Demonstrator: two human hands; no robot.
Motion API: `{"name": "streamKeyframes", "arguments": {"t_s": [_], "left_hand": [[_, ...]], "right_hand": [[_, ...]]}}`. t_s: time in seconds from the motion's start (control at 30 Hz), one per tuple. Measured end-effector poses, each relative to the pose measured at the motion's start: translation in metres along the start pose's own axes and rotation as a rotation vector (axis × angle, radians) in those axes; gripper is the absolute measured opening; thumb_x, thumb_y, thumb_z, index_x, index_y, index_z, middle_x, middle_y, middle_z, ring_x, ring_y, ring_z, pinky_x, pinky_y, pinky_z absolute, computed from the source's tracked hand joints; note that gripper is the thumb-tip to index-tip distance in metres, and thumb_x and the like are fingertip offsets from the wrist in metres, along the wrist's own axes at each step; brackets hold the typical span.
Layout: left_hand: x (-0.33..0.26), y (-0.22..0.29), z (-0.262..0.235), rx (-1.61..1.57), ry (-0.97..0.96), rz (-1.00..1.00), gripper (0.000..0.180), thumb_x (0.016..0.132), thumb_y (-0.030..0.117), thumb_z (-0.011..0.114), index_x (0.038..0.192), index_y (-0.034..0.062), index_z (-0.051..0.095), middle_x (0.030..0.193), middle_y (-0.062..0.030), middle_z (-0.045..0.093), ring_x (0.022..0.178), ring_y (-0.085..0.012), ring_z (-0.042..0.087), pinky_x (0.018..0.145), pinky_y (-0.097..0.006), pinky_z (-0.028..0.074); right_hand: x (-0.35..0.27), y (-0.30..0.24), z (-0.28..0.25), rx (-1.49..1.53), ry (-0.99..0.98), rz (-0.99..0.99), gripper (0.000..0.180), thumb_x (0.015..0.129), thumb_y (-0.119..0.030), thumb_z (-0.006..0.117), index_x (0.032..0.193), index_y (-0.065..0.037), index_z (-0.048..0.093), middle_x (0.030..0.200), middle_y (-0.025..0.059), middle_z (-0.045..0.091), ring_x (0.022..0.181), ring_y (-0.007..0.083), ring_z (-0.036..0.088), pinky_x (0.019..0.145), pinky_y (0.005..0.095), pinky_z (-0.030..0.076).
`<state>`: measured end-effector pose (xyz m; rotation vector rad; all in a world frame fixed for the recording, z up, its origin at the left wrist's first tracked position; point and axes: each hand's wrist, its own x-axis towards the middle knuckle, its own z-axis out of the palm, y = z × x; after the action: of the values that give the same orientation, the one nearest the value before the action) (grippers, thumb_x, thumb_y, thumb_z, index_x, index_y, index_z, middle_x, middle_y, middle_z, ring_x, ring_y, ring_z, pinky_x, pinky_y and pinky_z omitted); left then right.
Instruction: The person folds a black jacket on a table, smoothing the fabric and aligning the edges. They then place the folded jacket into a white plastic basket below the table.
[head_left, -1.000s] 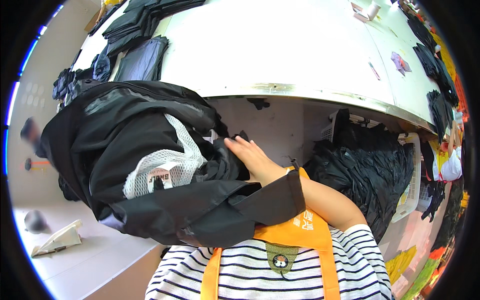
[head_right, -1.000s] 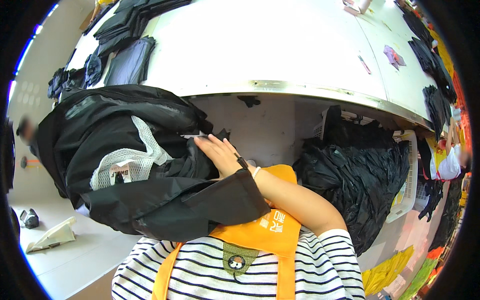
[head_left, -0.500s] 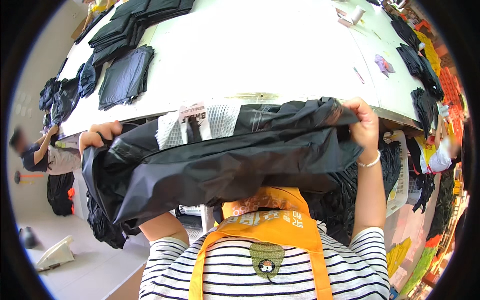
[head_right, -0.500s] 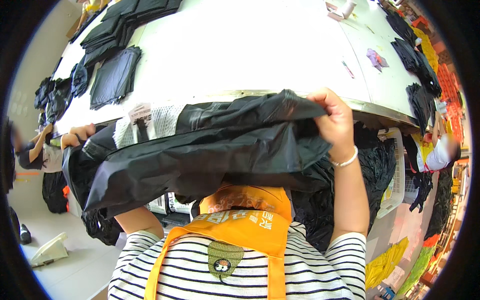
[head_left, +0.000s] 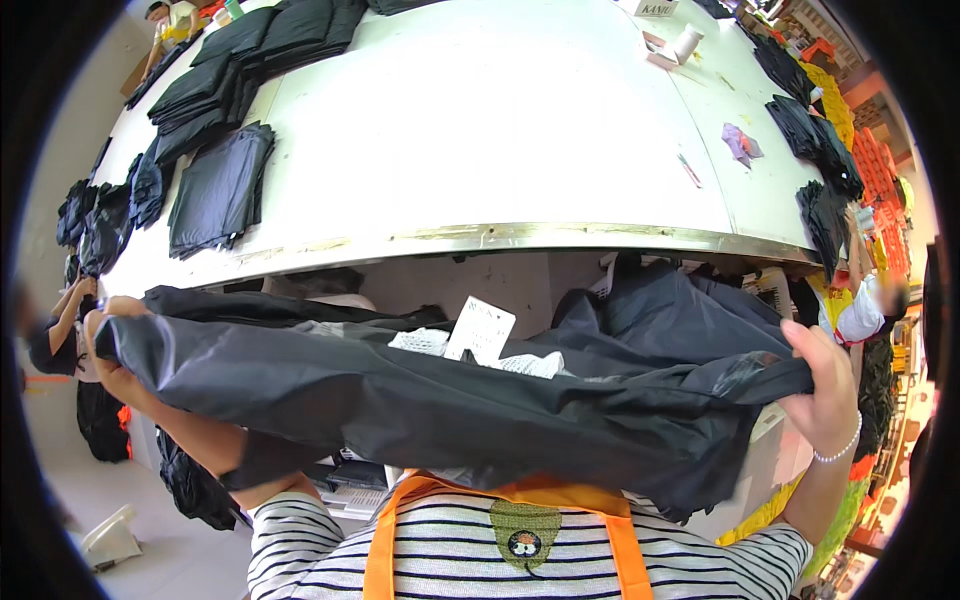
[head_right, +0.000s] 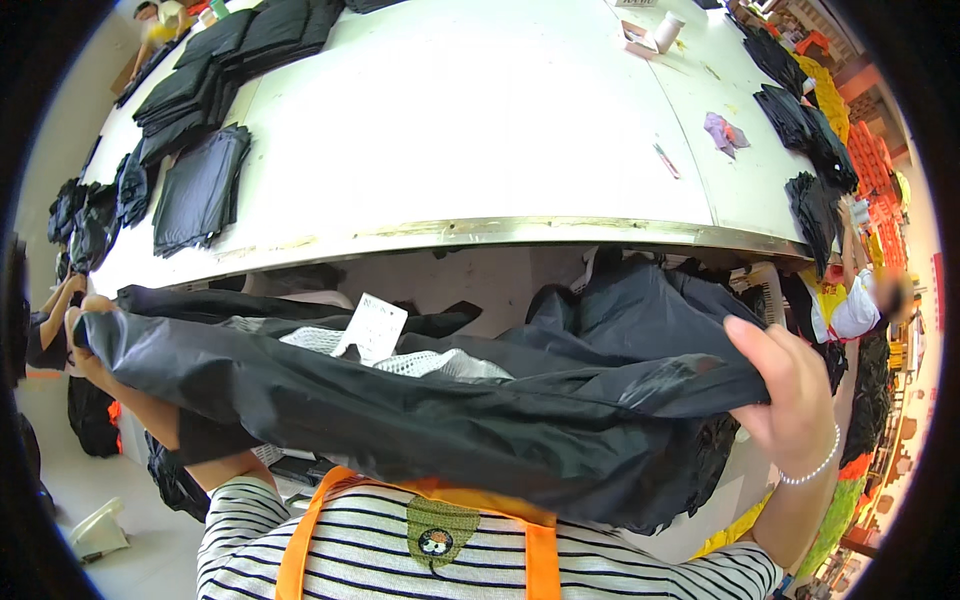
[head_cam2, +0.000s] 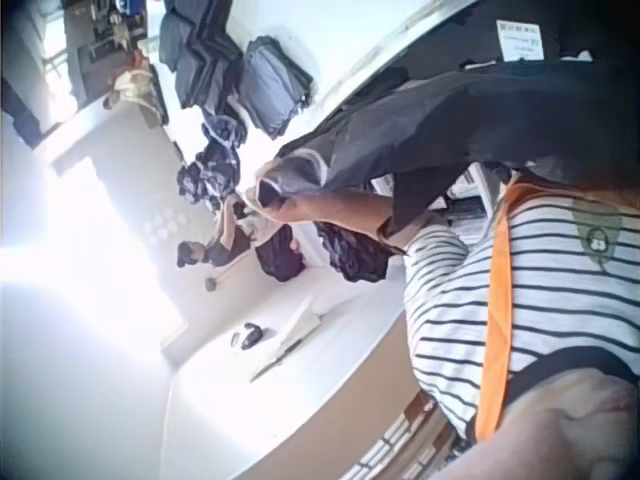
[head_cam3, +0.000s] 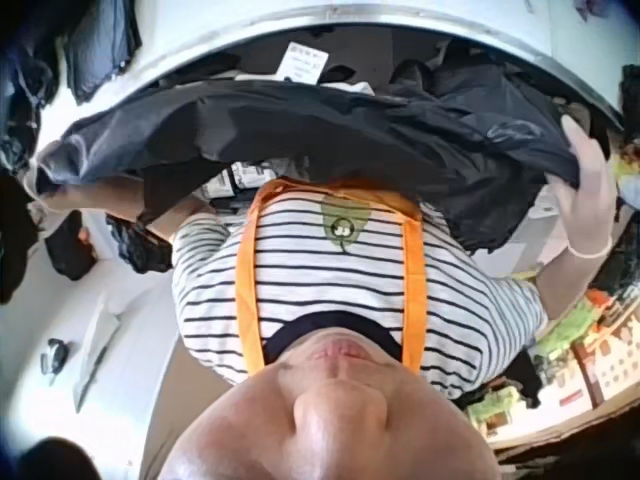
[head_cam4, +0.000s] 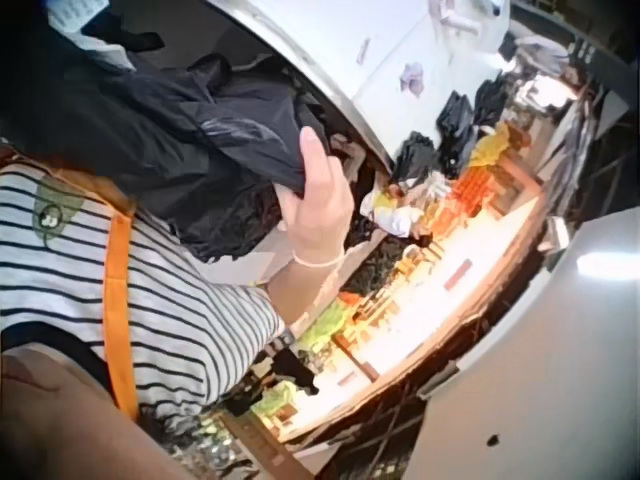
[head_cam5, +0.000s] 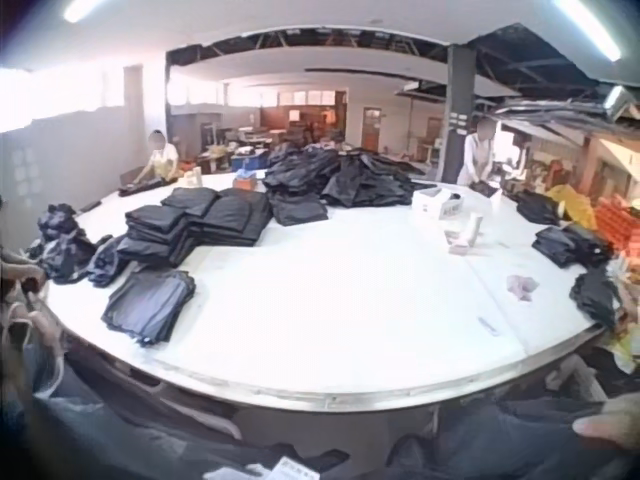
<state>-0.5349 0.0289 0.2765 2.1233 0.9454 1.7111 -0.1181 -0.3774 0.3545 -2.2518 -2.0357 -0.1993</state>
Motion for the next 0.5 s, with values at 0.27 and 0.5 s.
{"name": "streamKeyframes", "arguments": {"t_s": [0.27, 0.5], "left_hand": [[0.116, -0.067, 0.040, 0.069, 0.221, 0.036, 0.032, 0.089, 0.022, 0.057, 0.113, 0.0005, 0.061, 0.105, -0.0131, 0.066, 0.092, -0.0219, 0.064, 0.082, -0.032, 0.050], [0.189, -0.019, 0.333, 0.532, -0.147, 0.038, 0.041, 0.078, 0.039, 0.074, 0.091, 0.0013, 0.064, 0.081, -0.0142, 0.065, 0.073, -0.0205, 0.061, 0.070, -0.032, 0.046]], "right_hand": [[0.040, 0.119, -0.004, -0.432, 0.521, 0.001, 0.027, 0.074, -0.014, 0.066, 0.098, -0.003, 0.060, 0.083, 0.0138, 0.061, 0.073, 0.0314, 0.059, 0.067, 0.0395, 0.045], [0.255, 0.339, 0.149, -0.211, 0.508, -0.124, 0.015, 0.089, -0.008, 0.049, 0.098, 0.001, 0.057, 0.080, 0.0182, 0.059, 0.074, 0.0324, 0.057, 0.067, 0.0443, 0.041]]}}
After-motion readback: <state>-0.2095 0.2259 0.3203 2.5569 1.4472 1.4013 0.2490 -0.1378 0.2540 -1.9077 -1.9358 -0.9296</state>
